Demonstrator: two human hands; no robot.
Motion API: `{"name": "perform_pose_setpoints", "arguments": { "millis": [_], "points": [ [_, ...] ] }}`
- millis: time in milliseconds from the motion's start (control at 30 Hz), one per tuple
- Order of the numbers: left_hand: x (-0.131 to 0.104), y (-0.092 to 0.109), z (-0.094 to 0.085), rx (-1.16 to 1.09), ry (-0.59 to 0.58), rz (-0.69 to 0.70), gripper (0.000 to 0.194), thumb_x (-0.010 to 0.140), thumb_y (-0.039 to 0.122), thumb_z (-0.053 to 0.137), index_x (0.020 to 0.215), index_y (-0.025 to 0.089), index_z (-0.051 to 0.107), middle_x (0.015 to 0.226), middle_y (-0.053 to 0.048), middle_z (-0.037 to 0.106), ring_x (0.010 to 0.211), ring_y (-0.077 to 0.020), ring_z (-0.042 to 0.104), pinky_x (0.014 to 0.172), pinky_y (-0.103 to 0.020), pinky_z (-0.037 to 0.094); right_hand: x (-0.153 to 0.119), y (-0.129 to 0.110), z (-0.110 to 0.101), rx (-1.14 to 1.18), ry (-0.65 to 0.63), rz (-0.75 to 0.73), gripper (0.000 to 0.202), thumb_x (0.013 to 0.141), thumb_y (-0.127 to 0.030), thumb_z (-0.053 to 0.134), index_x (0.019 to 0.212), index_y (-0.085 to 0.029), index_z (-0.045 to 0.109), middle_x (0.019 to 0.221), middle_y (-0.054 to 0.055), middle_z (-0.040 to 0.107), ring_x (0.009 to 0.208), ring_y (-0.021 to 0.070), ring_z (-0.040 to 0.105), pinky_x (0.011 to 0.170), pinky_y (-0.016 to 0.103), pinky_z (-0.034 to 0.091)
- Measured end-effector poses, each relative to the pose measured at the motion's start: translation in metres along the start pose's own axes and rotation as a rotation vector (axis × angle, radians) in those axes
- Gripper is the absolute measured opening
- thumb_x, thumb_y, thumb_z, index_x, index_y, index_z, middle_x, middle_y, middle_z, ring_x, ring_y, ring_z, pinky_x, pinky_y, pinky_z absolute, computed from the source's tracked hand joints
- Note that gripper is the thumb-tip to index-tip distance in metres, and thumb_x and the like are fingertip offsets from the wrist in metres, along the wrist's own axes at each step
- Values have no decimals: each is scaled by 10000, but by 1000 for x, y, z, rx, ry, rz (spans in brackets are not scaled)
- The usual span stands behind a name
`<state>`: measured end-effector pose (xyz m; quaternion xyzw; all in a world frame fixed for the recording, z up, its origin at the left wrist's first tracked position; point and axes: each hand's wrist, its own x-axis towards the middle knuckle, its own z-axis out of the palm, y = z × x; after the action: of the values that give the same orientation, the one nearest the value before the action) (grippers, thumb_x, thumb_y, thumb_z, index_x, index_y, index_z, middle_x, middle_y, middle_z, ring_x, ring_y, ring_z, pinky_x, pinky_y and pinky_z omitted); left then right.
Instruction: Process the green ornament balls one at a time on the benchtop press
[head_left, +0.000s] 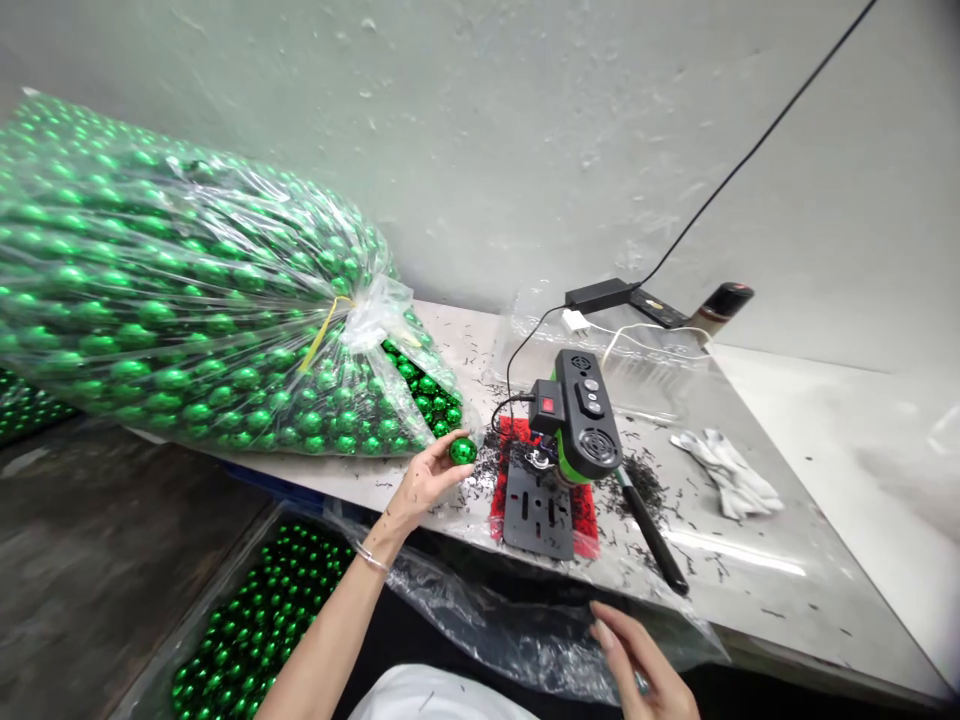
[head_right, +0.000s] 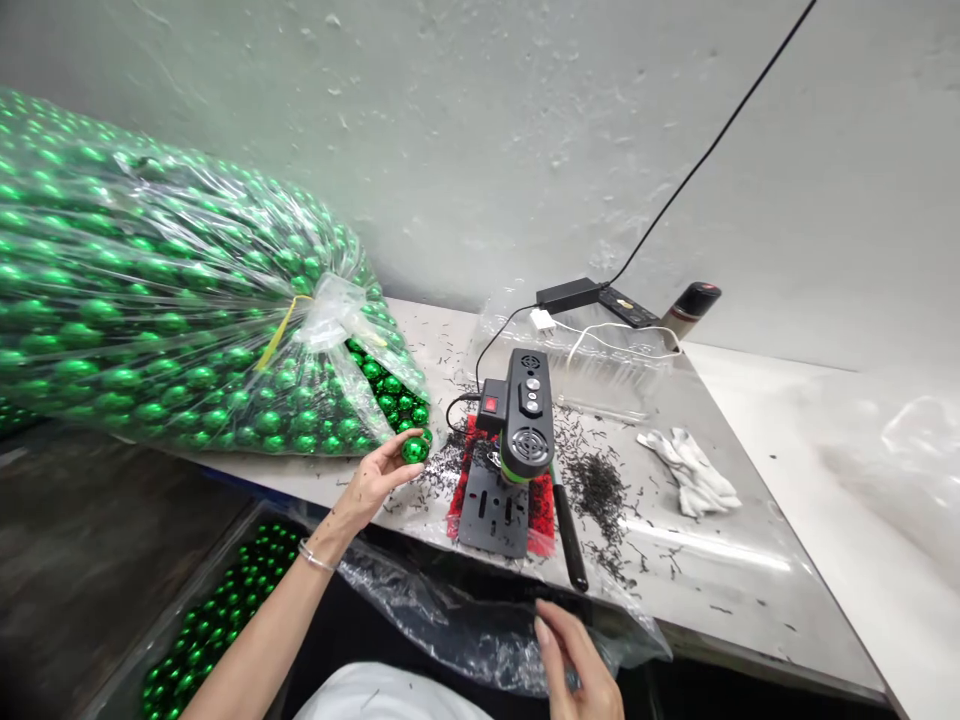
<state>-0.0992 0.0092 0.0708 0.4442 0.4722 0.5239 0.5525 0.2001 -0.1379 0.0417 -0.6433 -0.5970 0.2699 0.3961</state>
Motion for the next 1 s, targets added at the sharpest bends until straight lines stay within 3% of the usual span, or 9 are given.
{"name": "perform_pose_setpoints", "arguments": {
  "millis": [133,267,333,433,533,633,800,900,1000],
  "points": [
    [-1,-10,16,-204,31,-107,545,693,402,833,1169,168,709,928,-44,723,786,-155,678,764,-275,540,14,-25,8,61,231,-201,254,915,-355,608,1092,-211,718,1019,72,764,794,182,756,732,259,630],
    [6,-32,39,-391,53,-205,439,668,434,855,983,154,734,926,-61,738,772,-150,697,734,-263,553,28,-43,13,81,371,-261,241,928,-246,594,1146,-208,687,1056,83,745,910,199,742,787,312,629],
    [7,-42,50,-355,21,-226,433,673,448,853,961,149,731,926,-67,743,783,-153,698,715,-252,544,34,-49,12,101,404,-271,258,931,-236,585,1171,-203,674,1094,98,731,999,226,726,794,337,635],
    [6,-53,62,-116,-53,-207,481,715,458,819,1074,152,724,943,-68,754,800,-170,692,684,-257,529,40,-56,8,133,471,-284,314,931,-232,584,1240,-203,634,1157,112,702,960,215,725,743,336,646],
    [3,-61,69,244,-116,-60,450,780,425,764,1145,167,718,904,-55,756,793,-193,678,742,-315,539,45,-65,4,141,514,-357,421,906,-184,616,1322,-231,573,1229,117,673,889,174,718,717,304,646],
    [1,-64,72,546,-158,188,366,838,383,720,1152,196,718,1023,-86,755,922,-243,684,890,-401,534,49,-74,4,102,534,-439,517,878,-138,646,1367,-259,532,1239,113,667,875,165,711,694,290,644],
    [2,-63,74,813,-235,469,319,925,367,636,1188,190,674,1175,-127,716,1105,-283,657,995,-458,505,54,-87,3,42,541,-561,615,836,-103,691,1402,-256,505,1275,117,635,946,176,694,672,275,632],
    [4,-64,77,916,-252,536,338,933,382,628,1186,160,662,1156,-142,710,1067,-290,659,958,-461,514,62,-94,-2,-28,496,-677,542,859,-168,677,1379,-212,533,1240,132,657,1094,236,666,772,346,630],
    [4,-68,78,941,-223,566,332,944,382,614,1190,163,657,1158,-143,703,1052,-286,645,928,-457,507,74,-104,-5,-52,447,-781,352,897,-180,611,1249,-178,616,1100,118,714,1047,239,683,849,407,596]
  ]
}}
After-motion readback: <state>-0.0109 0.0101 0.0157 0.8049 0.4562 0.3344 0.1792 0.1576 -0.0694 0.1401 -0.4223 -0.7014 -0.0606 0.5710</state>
